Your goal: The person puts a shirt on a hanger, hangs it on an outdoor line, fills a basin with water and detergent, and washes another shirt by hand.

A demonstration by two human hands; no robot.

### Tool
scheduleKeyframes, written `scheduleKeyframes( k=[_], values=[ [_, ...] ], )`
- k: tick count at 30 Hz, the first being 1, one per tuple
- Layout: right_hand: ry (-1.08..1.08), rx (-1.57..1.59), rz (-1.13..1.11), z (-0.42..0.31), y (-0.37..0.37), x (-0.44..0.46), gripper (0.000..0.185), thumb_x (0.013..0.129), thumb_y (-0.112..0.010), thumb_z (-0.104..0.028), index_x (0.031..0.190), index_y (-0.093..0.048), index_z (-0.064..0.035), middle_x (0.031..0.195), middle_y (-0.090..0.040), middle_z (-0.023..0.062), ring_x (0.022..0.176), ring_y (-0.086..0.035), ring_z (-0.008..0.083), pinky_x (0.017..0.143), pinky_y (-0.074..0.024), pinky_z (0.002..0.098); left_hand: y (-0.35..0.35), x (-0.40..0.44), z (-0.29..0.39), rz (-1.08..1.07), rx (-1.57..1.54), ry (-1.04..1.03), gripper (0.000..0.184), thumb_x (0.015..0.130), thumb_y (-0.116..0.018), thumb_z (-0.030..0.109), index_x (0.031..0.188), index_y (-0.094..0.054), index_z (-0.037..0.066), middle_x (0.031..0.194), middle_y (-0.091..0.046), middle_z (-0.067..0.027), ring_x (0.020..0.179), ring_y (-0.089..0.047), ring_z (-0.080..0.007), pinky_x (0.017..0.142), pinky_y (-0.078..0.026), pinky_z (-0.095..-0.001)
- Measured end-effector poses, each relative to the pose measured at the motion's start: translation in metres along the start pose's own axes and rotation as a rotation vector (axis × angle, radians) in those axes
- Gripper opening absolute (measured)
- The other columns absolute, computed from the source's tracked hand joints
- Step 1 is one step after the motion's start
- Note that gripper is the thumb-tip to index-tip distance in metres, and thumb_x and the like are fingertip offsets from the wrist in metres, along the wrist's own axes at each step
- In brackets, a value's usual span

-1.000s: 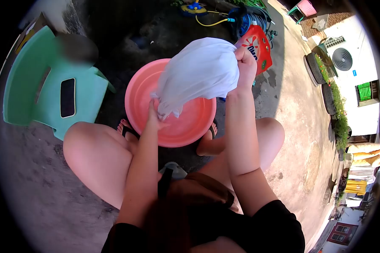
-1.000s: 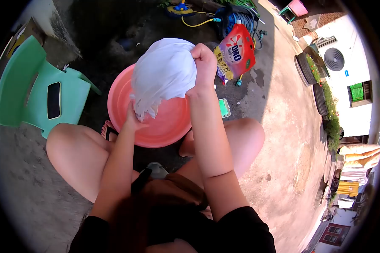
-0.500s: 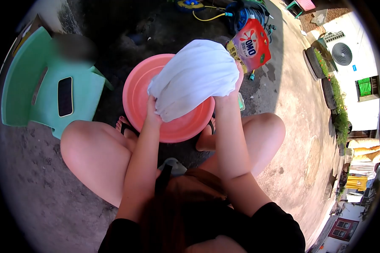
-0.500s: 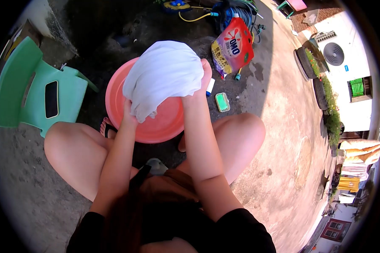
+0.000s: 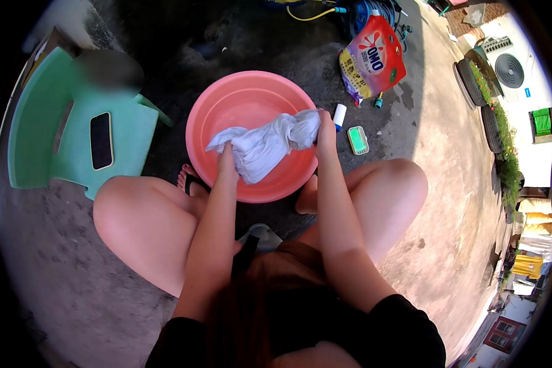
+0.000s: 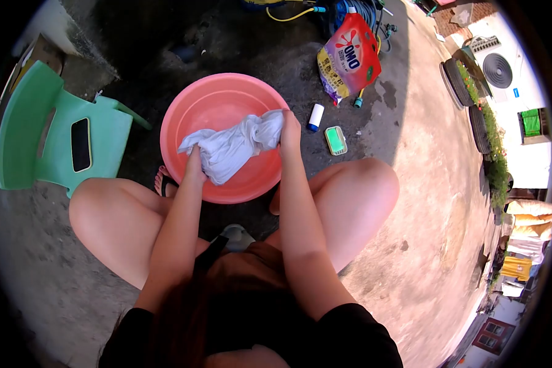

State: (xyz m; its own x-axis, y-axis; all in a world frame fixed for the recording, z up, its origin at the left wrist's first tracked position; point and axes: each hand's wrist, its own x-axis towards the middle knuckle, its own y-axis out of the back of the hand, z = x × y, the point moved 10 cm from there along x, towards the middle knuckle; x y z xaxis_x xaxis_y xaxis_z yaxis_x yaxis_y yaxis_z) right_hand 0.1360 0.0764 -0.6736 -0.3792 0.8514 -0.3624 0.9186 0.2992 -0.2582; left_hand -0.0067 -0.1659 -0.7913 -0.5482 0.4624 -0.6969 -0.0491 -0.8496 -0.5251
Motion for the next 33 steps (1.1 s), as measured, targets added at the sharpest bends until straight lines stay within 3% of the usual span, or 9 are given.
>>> scheduleKeyframes(
  k=[1, 4, 8, 11, 14, 17, 21, 28, 33],
  values=[
    [0.101, -0.208, 0.003, -0.004, 0.002, 0.006, 0.035, 0.085, -0.052, -0.031, 0.09, -0.062, 0.0018, 0.083, -0.064, 0.0169, 0.08, -0.061, 0.0264, 0.071, -0.0466, 0.0355, 0.022, 0.006, -0.003, 0.122, 0.074, 0.009, 0.043, 0.087, -0.054, 0.03, 0.122, -0.048, 0.006, 0.116, -0.057, -0.0084, 0.104, -0.058, -0.0258, 0.083, -0.05, -0.0405],
    [0.319, -0.777, 0.02, -0.018, -0.005, 0.001, 0.039, 0.087, -0.051, -0.034, 0.09, -0.064, 0.0027, 0.075, -0.061, 0.0264, 0.074, -0.063, 0.0327, 0.068, -0.0469, 0.0378, 0.053, 0.061, -0.009, -0.056, 0.023, -0.174, 0.044, 0.085, -0.057, 0.028, 0.122, -0.048, 0.006, 0.116, -0.057, -0.0083, 0.103, -0.058, -0.0261, 0.081, -0.05, -0.0413],
    [0.141, -0.957, -0.066, 0.024, -0.004, 0.0, 0.037, 0.086, -0.049, -0.029, 0.088, -0.064, 0.0048, 0.073, -0.061, 0.0264, 0.076, -0.062, 0.0382, 0.072, -0.047, 0.0424, 0.03, 0.03, 0.006, -0.009, 0.388, -0.175, 0.043, 0.082, -0.057, 0.024, 0.119, -0.052, 0.002, 0.11, -0.059, -0.0096, 0.099, -0.058, -0.0238, 0.083, -0.046, -0.0346],
    [0.309, -1.323, -0.256, 0.079, -0.014, 0.01, 0.033, 0.083, -0.049, -0.021, 0.1, -0.061, 0.0043, 0.083, -0.061, 0.026, 0.078, -0.06, 0.0413, 0.075, -0.0475, 0.045, 0.039, 0.046, 0.008, -0.014, 0.81, -0.239, 0.045, 0.082, -0.056, 0.028, 0.117, -0.053, 0.0, 0.109, -0.06, -0.0151, 0.104, -0.057, -0.0296, 0.083, -0.047, -0.0378],
    [0.413, -1.332, -0.225, 0.093, -0.03, -0.013, 0.046, 0.076, -0.05, -0.013, 0.121, -0.05, -0.0028, 0.118, -0.049, 0.0247, 0.101, -0.052, 0.0429, 0.087, -0.0425, 0.0496, 0.029, 0.031, 0.026, 0.048, 1.272, -0.376, 0.06, 0.076, -0.056, 0.029, 0.121, -0.046, -0.009, 0.112, -0.056, -0.0276, 0.109, -0.053, -0.036, 0.092, -0.041, -0.0366],
    [0.546, -1.468, -0.295, 0.113, -0.054, -0.036, 0.049, 0.076, -0.051, -0.013, 0.124, -0.049, -0.0093, 0.129, -0.043, 0.0219, 0.117, -0.043, 0.0397, 0.095, -0.0347, 0.0545, 0.036, 0.019, 0.039, 0.363, 1.445, -0.437, 0.063, 0.074, -0.057, 0.031, 0.121, -0.046, -0.009, 0.117, -0.053, -0.0303, 0.113, -0.05, -0.038, 0.095, -0.04, -0.0387],
    [0.579, -1.681, -0.405, 0.173, -0.048, -0.037, 0.058, 0.079, -0.052, -0.021, 0.135, -0.037, -0.0186, 0.14, -0.033, 0.0166, 0.131, -0.028, 0.0382, 0.104, -0.0181, 0.0598, 0.016, 0.006, 0.04, 0.221, 1.325, -0.451, 0.058, 0.073, -0.057, 0.025, 0.117, -0.048, -0.012, 0.112, -0.053, -0.033, 0.109, -0.05, -0.0421, 0.093, -0.04, -0.0413],
    [-0.14, -1.796, -0.612, 0.255, 0.018, -0.026, 0.049, 0.09, -0.032, -0.028, 0.137, -0.038, -0.0179, 0.141, -0.035, 0.0134, 0.137, -0.019, 0.0282, 0.107, -0.0079, 0.0578, 0.036, 0.022, 0.029, 0.173, 1.185, -0.319, 0.058, 0.073, -0.056, 0.023, 0.118, -0.047, -0.013, 0.116, -0.053, -0.031, 0.112, -0.051, -0.0388, 0.095, -0.039, -0.038],
    [-0.362, -1.594, -0.814, 0.25, -0.021, -0.022, 0.05, 0.078, -0.054, -0.027, 0.124, -0.05, -0.0086, 0.122, -0.054, 0.0131, 0.117, -0.048, 0.0291, 0.096, -0.0253, 0.0634, 0.041, 0.033, 0.023, 0.143, 1.215, -0.309, 0.057, 0.075, -0.055, 0.027, 0.119, -0.049, -0.009, 0.116, -0.054, -0.0297, 0.112, -0.051, -0.0379, 0.094, -0.04, -0.0377]
  ],
)
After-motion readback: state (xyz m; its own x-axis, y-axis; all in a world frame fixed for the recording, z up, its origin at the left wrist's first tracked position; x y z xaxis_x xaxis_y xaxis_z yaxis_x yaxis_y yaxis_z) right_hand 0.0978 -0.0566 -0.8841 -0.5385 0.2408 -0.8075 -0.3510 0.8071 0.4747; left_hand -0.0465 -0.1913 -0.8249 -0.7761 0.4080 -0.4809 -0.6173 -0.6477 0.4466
